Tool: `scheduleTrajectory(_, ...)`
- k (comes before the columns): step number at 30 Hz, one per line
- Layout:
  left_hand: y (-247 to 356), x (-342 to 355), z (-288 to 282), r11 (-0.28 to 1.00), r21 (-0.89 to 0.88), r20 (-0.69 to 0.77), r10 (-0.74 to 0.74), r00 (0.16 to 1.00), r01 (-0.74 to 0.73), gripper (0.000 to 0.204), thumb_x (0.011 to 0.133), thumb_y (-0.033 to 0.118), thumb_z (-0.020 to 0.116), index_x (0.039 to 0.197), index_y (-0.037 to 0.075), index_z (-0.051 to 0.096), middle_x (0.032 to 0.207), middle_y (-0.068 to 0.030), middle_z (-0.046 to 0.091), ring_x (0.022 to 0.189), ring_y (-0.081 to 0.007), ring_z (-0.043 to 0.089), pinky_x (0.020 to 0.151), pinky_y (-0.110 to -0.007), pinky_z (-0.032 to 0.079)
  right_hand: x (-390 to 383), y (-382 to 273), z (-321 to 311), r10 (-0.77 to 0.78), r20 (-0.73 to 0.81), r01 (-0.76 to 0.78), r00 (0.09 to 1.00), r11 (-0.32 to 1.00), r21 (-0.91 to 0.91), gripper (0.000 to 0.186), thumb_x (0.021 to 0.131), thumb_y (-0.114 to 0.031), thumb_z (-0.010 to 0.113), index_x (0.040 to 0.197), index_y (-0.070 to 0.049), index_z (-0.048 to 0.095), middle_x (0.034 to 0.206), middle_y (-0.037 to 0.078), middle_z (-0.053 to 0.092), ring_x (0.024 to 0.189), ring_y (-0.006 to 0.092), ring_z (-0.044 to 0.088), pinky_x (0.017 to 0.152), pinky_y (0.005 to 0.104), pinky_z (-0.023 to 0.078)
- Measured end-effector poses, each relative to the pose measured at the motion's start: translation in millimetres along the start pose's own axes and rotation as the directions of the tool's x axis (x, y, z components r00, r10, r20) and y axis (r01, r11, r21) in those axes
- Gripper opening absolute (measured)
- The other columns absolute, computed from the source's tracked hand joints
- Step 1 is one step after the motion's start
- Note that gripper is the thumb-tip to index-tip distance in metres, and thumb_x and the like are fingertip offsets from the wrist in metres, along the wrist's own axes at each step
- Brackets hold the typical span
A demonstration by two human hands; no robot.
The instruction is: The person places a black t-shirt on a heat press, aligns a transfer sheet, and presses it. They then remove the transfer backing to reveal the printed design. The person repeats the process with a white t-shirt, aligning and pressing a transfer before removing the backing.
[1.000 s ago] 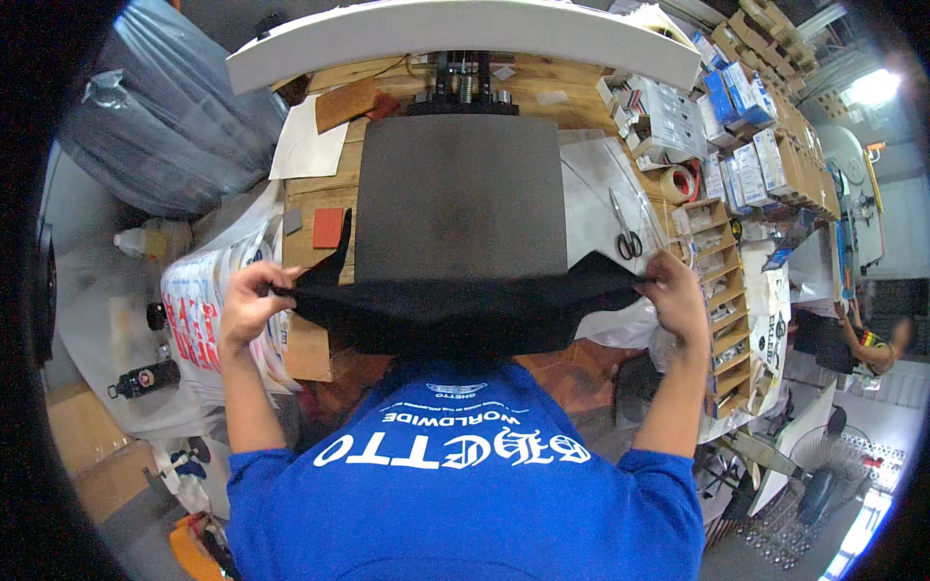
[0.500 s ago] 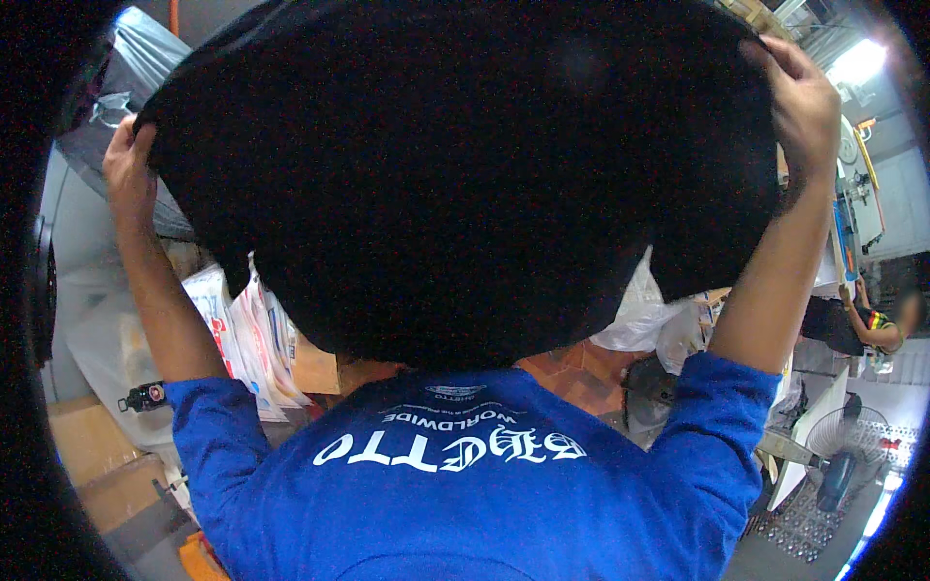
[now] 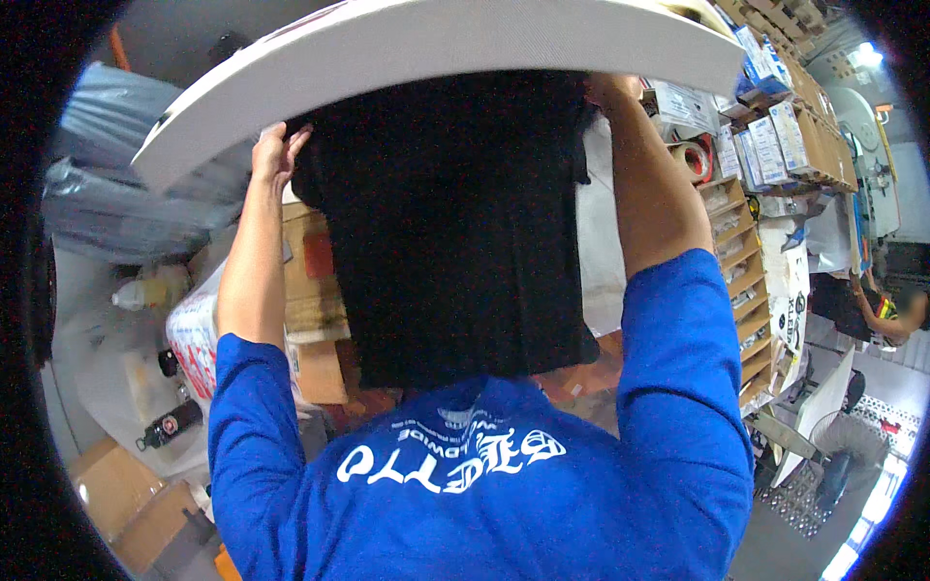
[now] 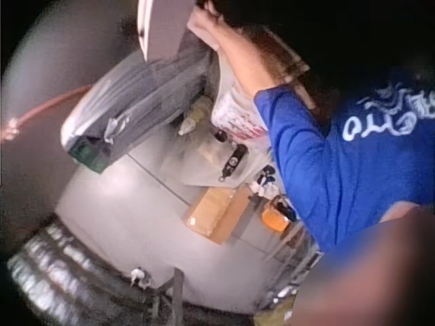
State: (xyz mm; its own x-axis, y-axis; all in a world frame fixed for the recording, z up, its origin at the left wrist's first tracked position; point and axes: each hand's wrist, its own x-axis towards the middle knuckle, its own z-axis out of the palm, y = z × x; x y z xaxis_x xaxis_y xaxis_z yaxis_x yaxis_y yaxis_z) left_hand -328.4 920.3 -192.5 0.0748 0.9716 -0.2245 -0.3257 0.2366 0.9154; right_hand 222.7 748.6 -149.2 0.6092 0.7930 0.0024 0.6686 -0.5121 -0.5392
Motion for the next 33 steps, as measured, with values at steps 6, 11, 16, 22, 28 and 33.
scheduleTrajectory(6,-80,18,-11,0.985,0.071,-0.010,0.155,0.988,-0.154,0.037,0.099,0.012,0.061,0.132,-0.001,0.049,0.122,-0.0156,0.062,0.106,-0.0279,0.066,0.090,-0.040,0.057,17,27,59,-0.058,0.000,0.057,0.998,0.981,0.183,0.044,0.095,-0.047,0.063,0.096,-0.003,0.068,0.081,0.012,0.069,0.075,0.0305,0.063,0.069,0.0439,0.049)
scheduleTrajectory(11,-95,-144,-76,0.737,0.666,0.035,0.122,0.992,-0.114,0.034,0.103,0.030,0.060,0.122,0.002,0.062,0.107,-0.0035,0.066,0.094,-0.0153,0.062,0.087,-0.033,0.052,-193,87,58,0.296,0.242,-0.340,0.924,0.926,0.163,0.061,0.101,-0.056,0.051,0.109,0.002,0.068,0.098,0.016,0.072,0.090,0.0258,0.065,0.079,0.0413,0.050)
scheduleTrajectory(16,-113,-327,-139,0.627,0.336,-0.099,-0.719,0.688,0.703,0.049,0.099,0.043,0.061,0.133,0.008,0.057,0.119,-0.0040,0.067,0.100,-0.0171,0.065,0.089,-0.035,0.054,-382,138,31,0.372,0.804,-0.872,0.463,0.355,0.338,0.046,0.104,-0.039,0.051,0.129,-0.003,0.064,0.115,0.011,0.070,0.102,0.0243,0.066,0.094,0.0394,0.051)
scheduleTrajectory(22,-88,-376,-194,0.820,0.009,0.169,-0.565,0.808,0.572,0.037,0.086,0.018,0.082,0.115,0.004,0.065,0.111,-0.0084,0.072,0.098,-0.0227,0.070,0.091,-0.043,0.057,-417,167,-24,0.384,0.651,-0.739,0.654,0.144,0.658,0.014,0.098,-0.015,0.067,0.104,-0.003,0.068,0.101,0.009,0.072,0.085,0.0180,0.067,0.073,0.0299,0.054)
scheduleTrajectory(28,-92,-395,-216,0.770,-0.015,0.069,-0.635,0.769,0.638,0.019,0.087,0.015,0.080,0.097,0.009,0.065,0.095,-0.0049,0.073,0.080,-0.0186,0.070,0.073,-0.036,0.058,-436,197,-24,0.399,0.670,-0.777,0.626,0.255,0.575,0.008,0.099,-0.015,0.066,0.095,-0.009,0.065,0.086,0.000,0.066,0.072,0.0111,0.061,0.063,0.0296,0.049)
scheduleTrajectory(33,-102,-397,-226,0.816,0.095,0.063,-0.576,0.815,0.570,0.016,0.089,0.008,0.077,0.087,0.012,0.062,0.086,-0.0027,0.070,0.074,-0.0170,0.067,0.066,-0.033,0.055,-443,213,-30,0.360,0.668,-0.759,0.651,0.304,0.576,0.013,0.101,-0.019,0.064,0.091,-0.011,0.063,0.079,-0.004,0.059,0.066,0.0099,0.055,0.059,0.0276,0.046)
